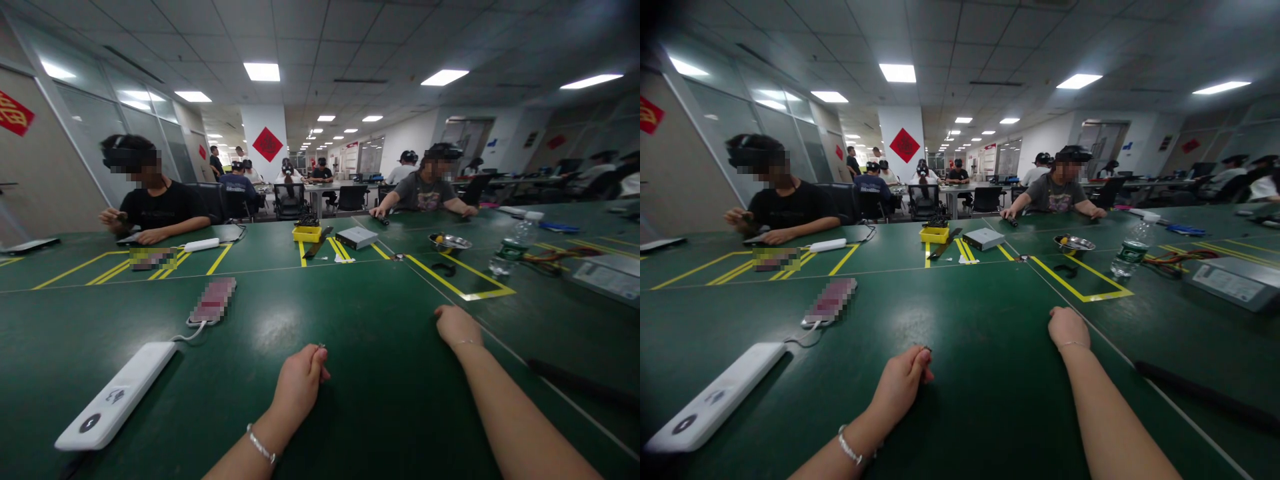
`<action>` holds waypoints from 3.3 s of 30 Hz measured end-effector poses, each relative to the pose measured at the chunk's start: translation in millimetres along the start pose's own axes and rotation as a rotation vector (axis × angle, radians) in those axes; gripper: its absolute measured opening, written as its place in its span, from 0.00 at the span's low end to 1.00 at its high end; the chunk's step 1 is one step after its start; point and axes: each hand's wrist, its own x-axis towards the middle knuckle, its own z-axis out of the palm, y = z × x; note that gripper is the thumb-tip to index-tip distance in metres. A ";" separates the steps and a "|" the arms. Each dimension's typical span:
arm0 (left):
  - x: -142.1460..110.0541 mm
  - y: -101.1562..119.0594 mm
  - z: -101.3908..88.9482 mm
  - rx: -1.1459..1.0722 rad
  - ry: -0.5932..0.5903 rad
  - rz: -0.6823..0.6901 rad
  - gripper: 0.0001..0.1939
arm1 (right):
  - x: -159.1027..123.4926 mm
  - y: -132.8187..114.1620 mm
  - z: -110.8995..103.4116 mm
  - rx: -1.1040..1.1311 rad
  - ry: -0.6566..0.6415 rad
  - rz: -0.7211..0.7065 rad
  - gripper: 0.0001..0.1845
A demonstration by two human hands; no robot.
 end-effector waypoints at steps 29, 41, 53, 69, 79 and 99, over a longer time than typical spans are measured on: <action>-2.4 4.8 -0.6 0.061 0.020 0.097 0.19 | -124.9 -150.2 2.8 1.547 -0.964 -0.144 0.13; 2.6 -3.6 2.2 -0.049 0.130 0.024 0.06 | -125.0 -151.2 10.1 1.575 -0.936 -0.097 0.15; 0.3 0.5 -0.3 0.058 0.000 0.089 0.12 | -137.1 -159.6 9.5 1.370 -0.688 -0.293 0.14; -4.3 4.2 -0.1 0.435 0.075 0.050 0.14 | -142.8 -161.2 15.9 1.255 -0.662 -0.419 0.20; -5.2 2.3 -0.7 0.510 0.119 0.043 0.14 | -148.0 -161.4 16.7 1.238 -0.635 -0.475 0.18; -3.0 0.9 0.8 0.347 0.024 0.068 0.11 | -123.8 -156.0 7.2 1.090 -0.458 -0.362 0.09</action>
